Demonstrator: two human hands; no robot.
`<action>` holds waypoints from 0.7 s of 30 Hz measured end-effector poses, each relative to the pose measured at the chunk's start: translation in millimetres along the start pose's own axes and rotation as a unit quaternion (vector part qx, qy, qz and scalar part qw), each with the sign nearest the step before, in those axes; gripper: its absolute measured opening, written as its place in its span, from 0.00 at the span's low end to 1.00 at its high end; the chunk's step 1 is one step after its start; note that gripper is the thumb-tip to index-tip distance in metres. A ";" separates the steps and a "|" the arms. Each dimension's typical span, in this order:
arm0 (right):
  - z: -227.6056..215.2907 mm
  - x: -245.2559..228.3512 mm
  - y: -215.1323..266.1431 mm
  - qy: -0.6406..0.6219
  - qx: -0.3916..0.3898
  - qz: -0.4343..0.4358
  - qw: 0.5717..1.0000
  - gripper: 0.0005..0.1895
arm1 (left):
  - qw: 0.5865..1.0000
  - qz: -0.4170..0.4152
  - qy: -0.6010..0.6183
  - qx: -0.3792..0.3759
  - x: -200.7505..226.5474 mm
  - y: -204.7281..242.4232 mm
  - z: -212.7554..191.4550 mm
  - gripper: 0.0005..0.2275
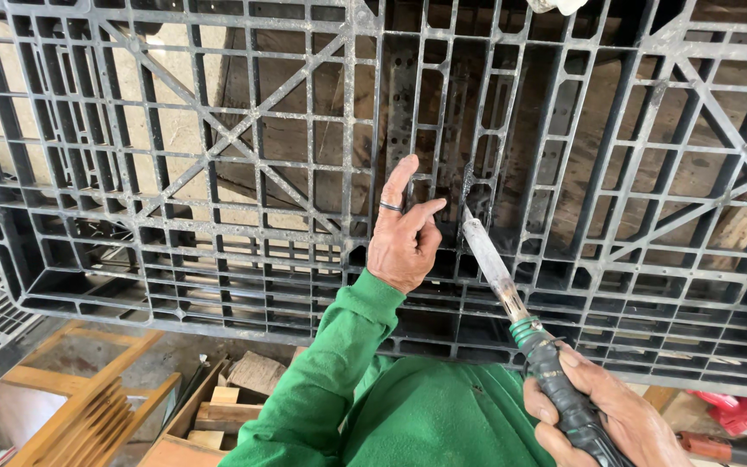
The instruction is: The person uses a soldering iron to melt and fuse a broken section of a black plastic crate. They apply heat to the damaged area, then press a small piece of plastic into the gap to fill it. The person works on a single crate placed on a wooden workbench in a workshop.
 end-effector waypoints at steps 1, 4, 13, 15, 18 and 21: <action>-2.4 2.0 -1.8 -0.011 -0.011 0.016 1.000 0.25 | 1.000 -0.003 0.004 0.000 -0.4 -0.3 0.6 0.14; -8.1 2.4 -5.5 -0.031 -0.044 0.006 0.999 0.21 | 1.000 0.006 -0.022 0.002 0.6 -0.1 1.6 0.14; -76.2 -11.5 5.7 0.398 0.262 -0.167 0.863 0.37 | 0.998 -0.009 -0.003 0.056 0.0 10.8 1.0 0.12; -76.5 -40.9 16.3 0.568 0.297 -0.238 0.730 0.38 | 0.990 0.018 -0.109 0.088 14.5 20.8 0.9 0.12; -72.5 -82.1 29.6 0.690 0.281 -0.327 0.581 0.34 | 0.977 -0.012 -0.197 0.083 27.4 38.8 12.9 0.13; -85.3 -102.5 27.2 0.697 0.274 -0.278 0.601 0.33 | 0.971 -0.055 -0.229 0.042 30.5 43.7 26.7 0.19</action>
Point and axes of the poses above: each hand's wrist, its own y-axis away from the middle knuckle, its own z-axis out of the palm, x = y × z, the point moved 8 cm from there along -y, towards the middle knuckle, and after that the axes turned 1 degree about y, right-handed, at the moved point
